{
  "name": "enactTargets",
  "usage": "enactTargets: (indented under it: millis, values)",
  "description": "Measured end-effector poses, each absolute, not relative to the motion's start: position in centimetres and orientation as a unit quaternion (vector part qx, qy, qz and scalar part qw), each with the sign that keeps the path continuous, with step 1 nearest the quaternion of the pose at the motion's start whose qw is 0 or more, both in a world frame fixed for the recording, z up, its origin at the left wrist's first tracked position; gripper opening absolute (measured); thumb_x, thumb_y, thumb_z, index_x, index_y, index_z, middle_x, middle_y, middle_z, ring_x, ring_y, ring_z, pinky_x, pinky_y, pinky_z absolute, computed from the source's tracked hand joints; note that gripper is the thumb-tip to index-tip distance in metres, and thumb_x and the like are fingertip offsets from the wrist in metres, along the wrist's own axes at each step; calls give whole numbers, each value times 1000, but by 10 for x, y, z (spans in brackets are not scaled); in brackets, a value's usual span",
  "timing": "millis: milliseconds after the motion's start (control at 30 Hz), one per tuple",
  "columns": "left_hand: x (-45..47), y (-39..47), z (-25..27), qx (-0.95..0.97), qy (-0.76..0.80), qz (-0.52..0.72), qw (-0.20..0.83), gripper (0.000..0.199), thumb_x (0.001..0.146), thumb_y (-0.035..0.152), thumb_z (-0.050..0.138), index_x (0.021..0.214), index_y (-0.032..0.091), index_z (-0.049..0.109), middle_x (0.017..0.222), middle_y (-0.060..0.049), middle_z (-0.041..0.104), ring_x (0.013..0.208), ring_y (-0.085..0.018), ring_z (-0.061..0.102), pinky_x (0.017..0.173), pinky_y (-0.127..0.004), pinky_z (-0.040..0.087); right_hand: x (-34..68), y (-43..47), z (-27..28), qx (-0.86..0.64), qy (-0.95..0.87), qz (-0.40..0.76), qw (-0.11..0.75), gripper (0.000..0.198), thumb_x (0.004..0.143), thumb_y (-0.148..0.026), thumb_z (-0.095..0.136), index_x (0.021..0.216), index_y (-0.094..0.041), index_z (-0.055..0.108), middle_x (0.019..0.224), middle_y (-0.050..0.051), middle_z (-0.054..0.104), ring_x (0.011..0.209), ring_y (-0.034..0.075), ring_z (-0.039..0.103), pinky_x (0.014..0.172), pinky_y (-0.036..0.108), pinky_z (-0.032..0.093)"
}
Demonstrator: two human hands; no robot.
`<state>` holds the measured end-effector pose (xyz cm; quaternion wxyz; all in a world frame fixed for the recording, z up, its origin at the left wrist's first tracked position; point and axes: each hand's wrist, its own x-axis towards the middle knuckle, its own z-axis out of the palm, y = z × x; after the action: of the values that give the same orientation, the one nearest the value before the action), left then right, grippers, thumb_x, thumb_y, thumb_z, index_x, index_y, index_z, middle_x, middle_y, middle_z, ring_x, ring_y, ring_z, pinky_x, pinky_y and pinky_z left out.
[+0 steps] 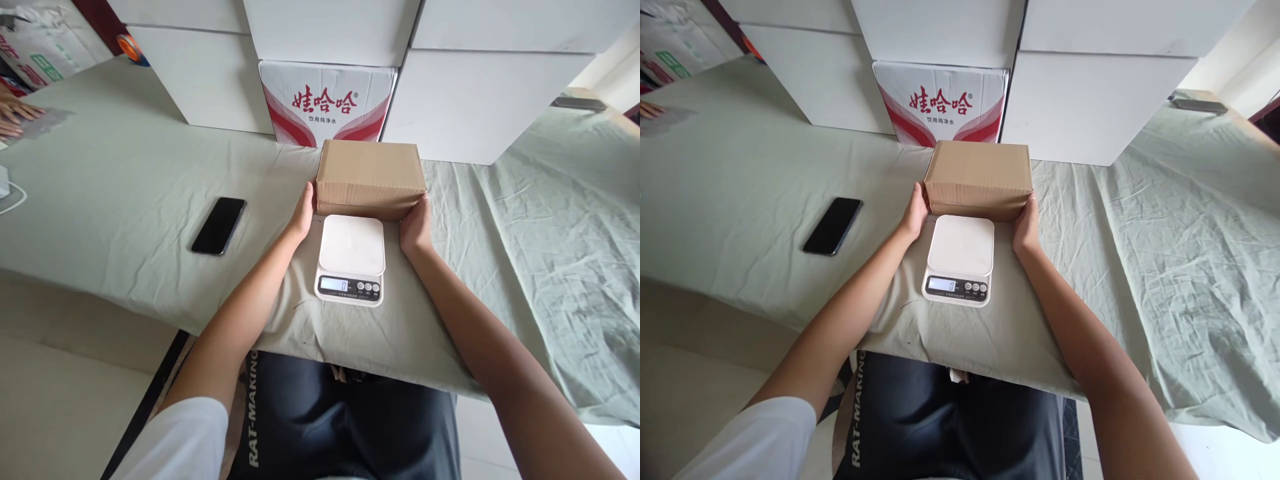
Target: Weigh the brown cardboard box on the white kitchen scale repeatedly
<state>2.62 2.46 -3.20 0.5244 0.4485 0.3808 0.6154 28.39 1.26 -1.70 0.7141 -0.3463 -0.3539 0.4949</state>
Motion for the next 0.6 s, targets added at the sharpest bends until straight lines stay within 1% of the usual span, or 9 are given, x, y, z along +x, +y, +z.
enactTargets:
  millis: [133,300,400,533,600]
  values:
    - [26,24,-32,451,379,612,528,72,112,77,37,149,28,74,165,-5,70,176,-29,39,144,-46,36,285,15,-18,-358,-356,487,712,48,118,-43,32,127,-27,76,141,-1,84,159,15,58,147,35,28]
    - [25,21,-30,456,378,607,530,70,114,73,33,151,29,72,166,-3,69,178,-28,33,145,-47,32,286,14,-19,-346,-373,490,709,50,119,-43,31,132,-22,75,148,1,81,158,14,59,146,34,30]
    - [24,18,-28,453,390,600,532,70,115,73,31,151,30,72,169,-3,67,180,-27,29,146,-46,30,286,13,-17,-351,-355,495,711,51,120,-39,29,135,-20,73,146,0,81,156,12,61,146,34,28]
    - [24,14,-24,443,396,597,538,69,115,72,32,153,28,71,170,-3,66,180,-28,27,147,-47,28,285,12,-13,-341,-344,499,718,50,120,-36,29,135,-20,74,145,-1,81,154,12,63,147,34,26]
    - [24,13,-23,441,394,598,542,69,116,70,31,154,28,69,170,-3,66,180,-28,27,147,-47,27,284,11,-10,-344,-327,507,719,50,121,-35,28,135,-21,74,142,-3,82,154,11,63,148,33,24]
